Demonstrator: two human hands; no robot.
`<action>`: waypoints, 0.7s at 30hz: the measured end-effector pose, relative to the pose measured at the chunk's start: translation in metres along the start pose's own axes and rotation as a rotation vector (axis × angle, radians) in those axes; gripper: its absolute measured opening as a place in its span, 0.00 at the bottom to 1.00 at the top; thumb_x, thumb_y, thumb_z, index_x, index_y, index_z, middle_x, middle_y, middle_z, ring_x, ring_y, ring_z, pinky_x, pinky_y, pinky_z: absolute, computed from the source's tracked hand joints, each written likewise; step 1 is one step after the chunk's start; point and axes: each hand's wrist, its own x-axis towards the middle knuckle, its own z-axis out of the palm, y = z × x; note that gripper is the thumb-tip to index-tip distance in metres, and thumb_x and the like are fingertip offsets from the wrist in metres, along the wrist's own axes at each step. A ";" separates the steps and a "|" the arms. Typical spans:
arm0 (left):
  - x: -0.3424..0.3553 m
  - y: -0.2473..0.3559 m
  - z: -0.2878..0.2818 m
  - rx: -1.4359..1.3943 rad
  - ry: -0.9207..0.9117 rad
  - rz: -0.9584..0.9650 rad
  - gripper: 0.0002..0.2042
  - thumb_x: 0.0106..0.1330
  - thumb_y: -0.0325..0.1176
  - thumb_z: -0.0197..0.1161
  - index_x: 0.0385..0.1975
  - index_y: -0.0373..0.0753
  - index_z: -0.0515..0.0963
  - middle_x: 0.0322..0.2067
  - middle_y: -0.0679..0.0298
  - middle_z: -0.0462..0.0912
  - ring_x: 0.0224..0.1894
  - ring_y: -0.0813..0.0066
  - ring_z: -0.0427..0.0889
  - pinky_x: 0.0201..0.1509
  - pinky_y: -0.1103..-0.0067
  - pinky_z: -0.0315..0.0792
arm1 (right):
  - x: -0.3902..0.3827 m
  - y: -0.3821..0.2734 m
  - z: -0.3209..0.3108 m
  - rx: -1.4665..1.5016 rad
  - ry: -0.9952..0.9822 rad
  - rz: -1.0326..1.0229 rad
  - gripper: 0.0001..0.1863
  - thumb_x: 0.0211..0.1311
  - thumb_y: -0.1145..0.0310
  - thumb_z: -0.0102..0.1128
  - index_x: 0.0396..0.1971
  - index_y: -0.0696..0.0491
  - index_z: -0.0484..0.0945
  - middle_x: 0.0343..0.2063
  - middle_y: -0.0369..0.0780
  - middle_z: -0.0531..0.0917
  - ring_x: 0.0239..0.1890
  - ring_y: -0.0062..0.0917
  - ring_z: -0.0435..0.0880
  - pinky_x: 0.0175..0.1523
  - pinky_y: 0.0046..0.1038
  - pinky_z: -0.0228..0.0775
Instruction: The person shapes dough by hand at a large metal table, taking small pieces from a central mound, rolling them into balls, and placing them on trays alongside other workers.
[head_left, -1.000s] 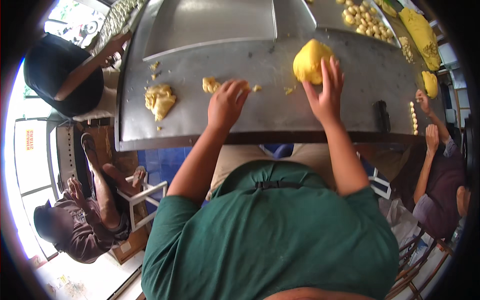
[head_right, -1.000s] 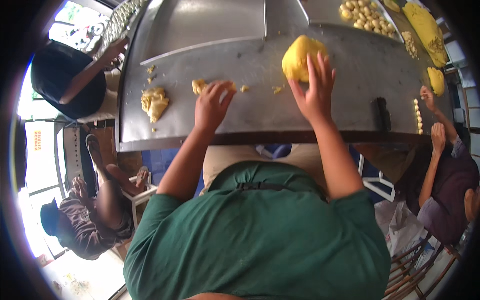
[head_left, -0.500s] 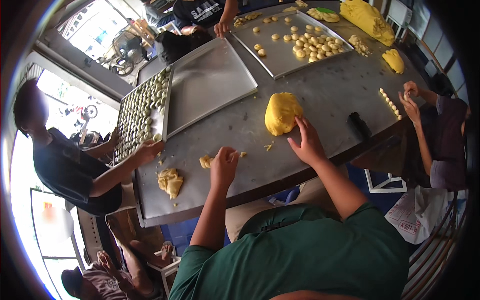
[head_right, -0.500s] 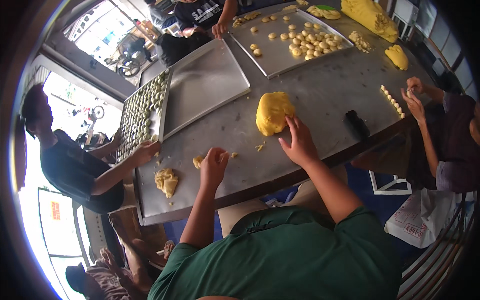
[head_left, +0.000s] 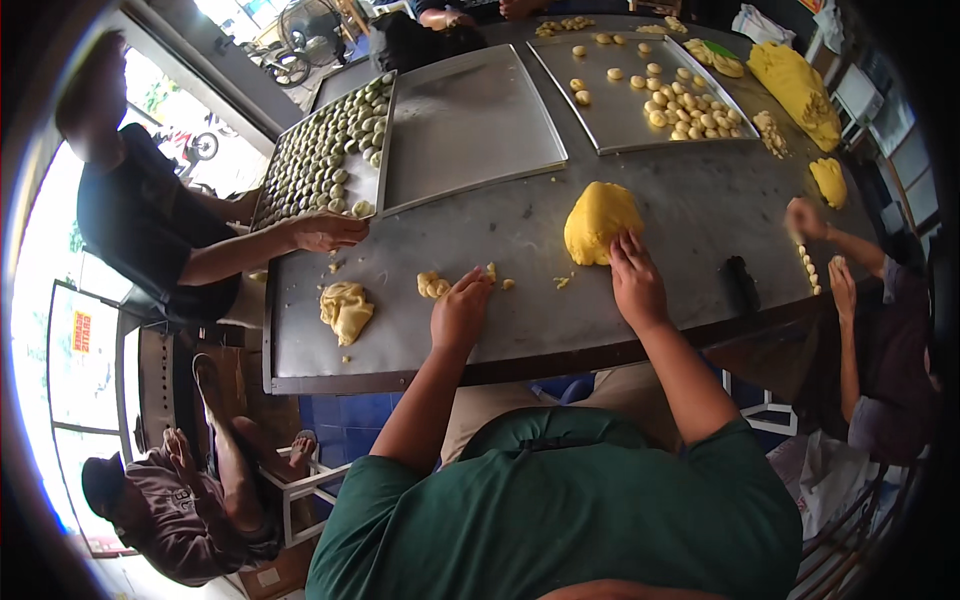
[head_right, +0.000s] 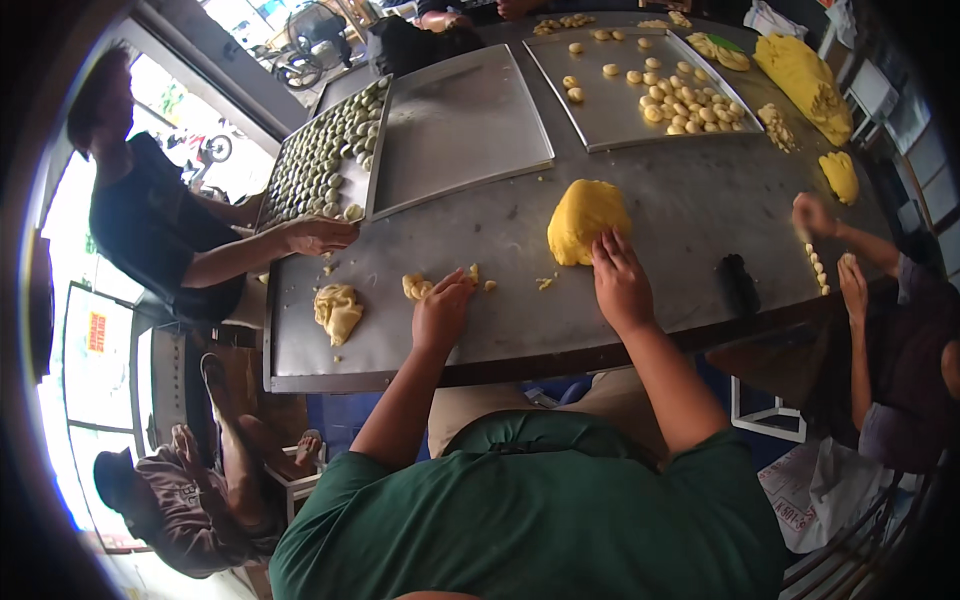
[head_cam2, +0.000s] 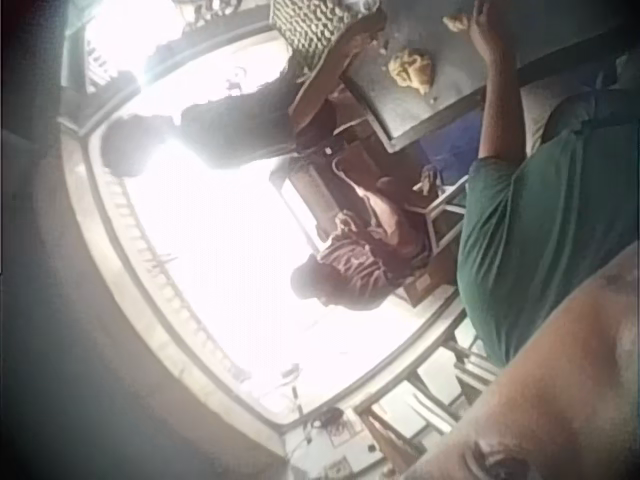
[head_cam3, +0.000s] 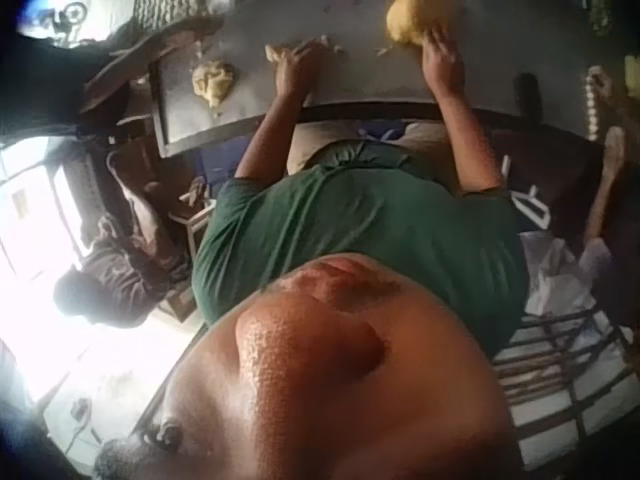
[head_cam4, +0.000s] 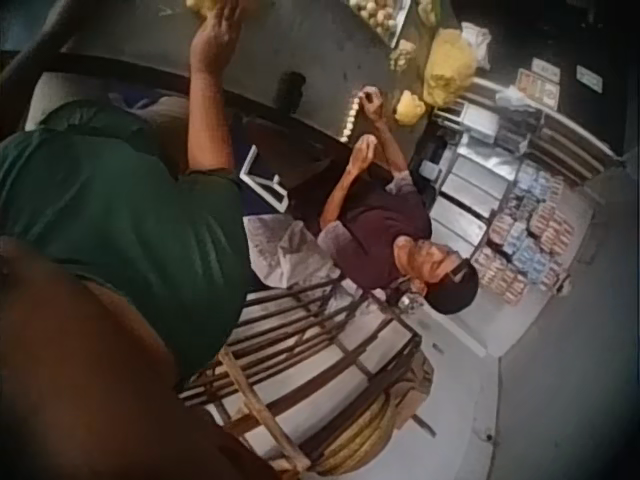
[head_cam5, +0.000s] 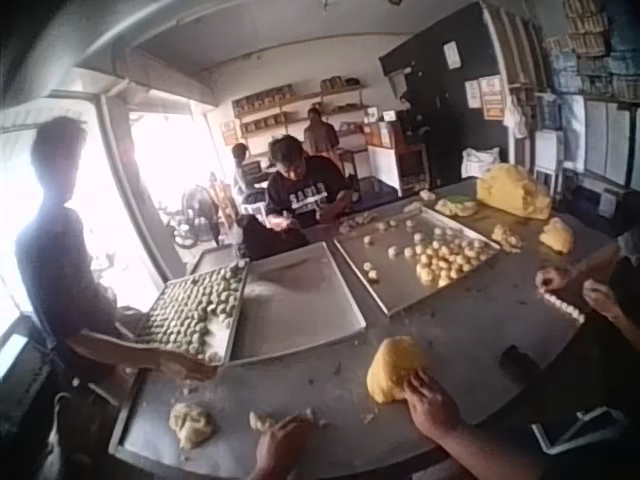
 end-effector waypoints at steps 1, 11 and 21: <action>0.000 -0.006 0.001 0.009 0.010 -0.012 0.08 0.70 0.36 0.63 0.41 0.42 0.86 0.54 0.63 0.86 0.52 0.61 0.86 0.52 0.68 0.81 | -0.003 -0.002 0.002 0.013 0.002 -0.012 0.18 0.69 0.70 0.61 0.56 0.59 0.80 0.60 0.45 0.81 0.67 0.40 0.75 0.69 0.35 0.72; 0.024 -0.002 -0.009 0.338 -0.140 -0.009 0.07 0.68 0.32 0.60 0.38 0.42 0.84 0.37 0.59 0.85 0.45 0.56 0.85 0.48 0.64 0.80 | 0.000 -0.009 -0.030 0.139 -0.173 0.238 0.13 0.68 0.70 0.62 0.49 0.58 0.83 0.54 0.46 0.85 0.59 0.41 0.82 0.61 0.35 0.77; 0.004 -0.003 -0.028 0.413 -0.193 0.020 0.12 0.76 0.36 0.52 0.45 0.42 0.84 0.42 0.59 0.84 0.50 0.55 0.81 0.55 0.66 0.78 | 0.001 0.000 -0.030 0.096 -0.075 0.199 0.10 0.69 0.69 0.59 0.45 0.51 0.85 0.47 0.48 0.86 0.47 0.45 0.87 0.50 0.43 0.81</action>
